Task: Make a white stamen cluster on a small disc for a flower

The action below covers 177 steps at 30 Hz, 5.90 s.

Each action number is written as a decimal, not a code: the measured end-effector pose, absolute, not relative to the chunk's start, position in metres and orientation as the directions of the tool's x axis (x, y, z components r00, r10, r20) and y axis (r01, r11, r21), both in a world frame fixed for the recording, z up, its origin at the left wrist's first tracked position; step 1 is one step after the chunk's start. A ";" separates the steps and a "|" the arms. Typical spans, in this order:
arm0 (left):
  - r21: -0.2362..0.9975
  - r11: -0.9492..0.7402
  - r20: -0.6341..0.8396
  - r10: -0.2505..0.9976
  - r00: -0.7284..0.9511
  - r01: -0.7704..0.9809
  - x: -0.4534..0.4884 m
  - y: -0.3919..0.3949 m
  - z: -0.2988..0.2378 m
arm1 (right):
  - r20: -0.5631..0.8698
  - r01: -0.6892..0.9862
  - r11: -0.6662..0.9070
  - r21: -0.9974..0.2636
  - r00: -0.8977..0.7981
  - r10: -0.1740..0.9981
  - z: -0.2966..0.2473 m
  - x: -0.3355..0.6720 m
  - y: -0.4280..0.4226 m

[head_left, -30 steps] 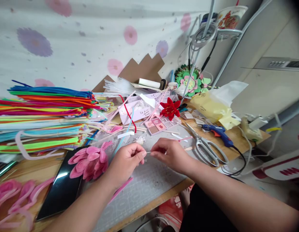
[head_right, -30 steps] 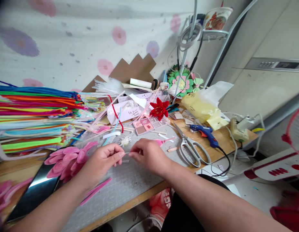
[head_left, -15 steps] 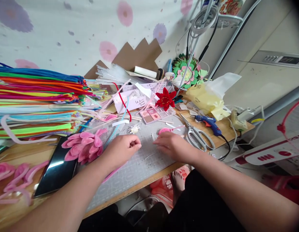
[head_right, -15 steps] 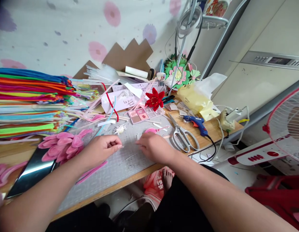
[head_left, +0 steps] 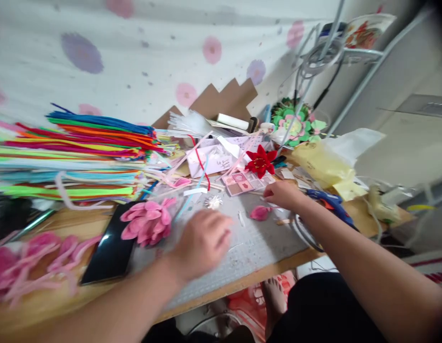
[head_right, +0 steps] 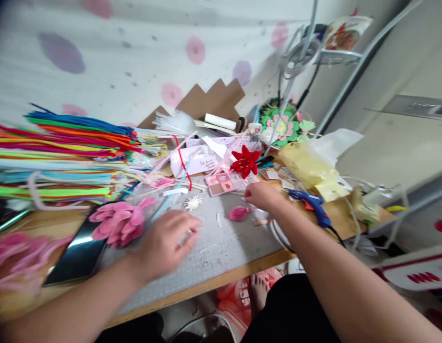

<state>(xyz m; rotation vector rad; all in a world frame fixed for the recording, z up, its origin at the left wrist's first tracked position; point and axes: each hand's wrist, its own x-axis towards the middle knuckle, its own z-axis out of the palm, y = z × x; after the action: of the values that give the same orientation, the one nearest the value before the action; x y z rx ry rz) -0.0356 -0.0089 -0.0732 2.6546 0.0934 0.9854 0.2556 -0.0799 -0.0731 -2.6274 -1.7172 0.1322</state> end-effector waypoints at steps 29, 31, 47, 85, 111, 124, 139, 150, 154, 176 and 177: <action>0.689 -0.715 0.507 0.363 0.782 -0.115 -0.034 -0.015 -0.075 | 0.035 0.889 -0.383 -0.251 0.404 0.914 -0.077 0.260 -0.075; 0.806 -0.592 0.379 0.515 0.769 -0.001 -0.033 -0.010 -0.076 | 0.159 0.858 -0.367 -0.360 0.444 0.882 -0.067 0.261 -0.081; 0.968 -0.235 0.037 0.501 0.865 0.095 0.008 -0.016 -0.033 | 0.294 0.061 0.307 -0.950 0.513 0.807 -0.038 0.132 -0.100; 0.963 0.182 0.024 0.677 0.735 -0.200 -0.021 -0.014 -0.064 | -0.169 -0.038 -0.168 -0.985 0.419 0.892 -0.101 0.073 -0.224; 0.974 0.121 0.046 0.724 0.688 -0.192 -0.020 -0.023 -0.069 | -0.024 0.166 -0.063 -0.984 0.228 0.973 -0.093 0.069 -0.215; 0.983 0.029 0.101 0.738 0.667 -0.181 -0.021 -0.027 -0.073 | -0.087 0.143 -0.121 -0.982 0.225 0.971 -0.094 0.067 -0.209; 0.985 -0.059 0.151 0.740 0.656 -0.159 -0.010 -0.045 -0.049 | 0.110 0.359 -0.016 -0.933 0.328 0.938 -0.095 0.077 -0.223; 0.986 0.016 0.110 0.685 0.721 -0.165 0.010 -0.079 -0.036 | 0.191 0.289 0.085 -0.953 0.361 0.913 -0.083 0.086 -0.253; 0.987 0.044 0.089 0.659 0.747 -0.157 0.014 -0.088 -0.036 | 0.199 0.279 0.097 -0.955 0.363 0.910 -0.083 0.089 -0.254; 0.994 -0.004 0.092 0.600 0.795 -0.111 0.020 -0.090 -0.046 | 0.240 0.369 0.093 -0.925 0.376 0.895 -0.099 0.094 -0.254; 0.994 -0.004 0.090 0.597 0.797 -0.110 0.020 -0.090 -0.047 | 0.228 0.366 0.077 -0.928 0.390 0.892 -0.098 0.094 -0.254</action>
<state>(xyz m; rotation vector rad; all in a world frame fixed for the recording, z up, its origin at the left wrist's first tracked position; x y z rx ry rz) 0.0202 -0.0904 -0.0470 1.4794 0.4144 0.5820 0.0940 -0.2544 -0.0977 -1.5072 -1.1778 0.5779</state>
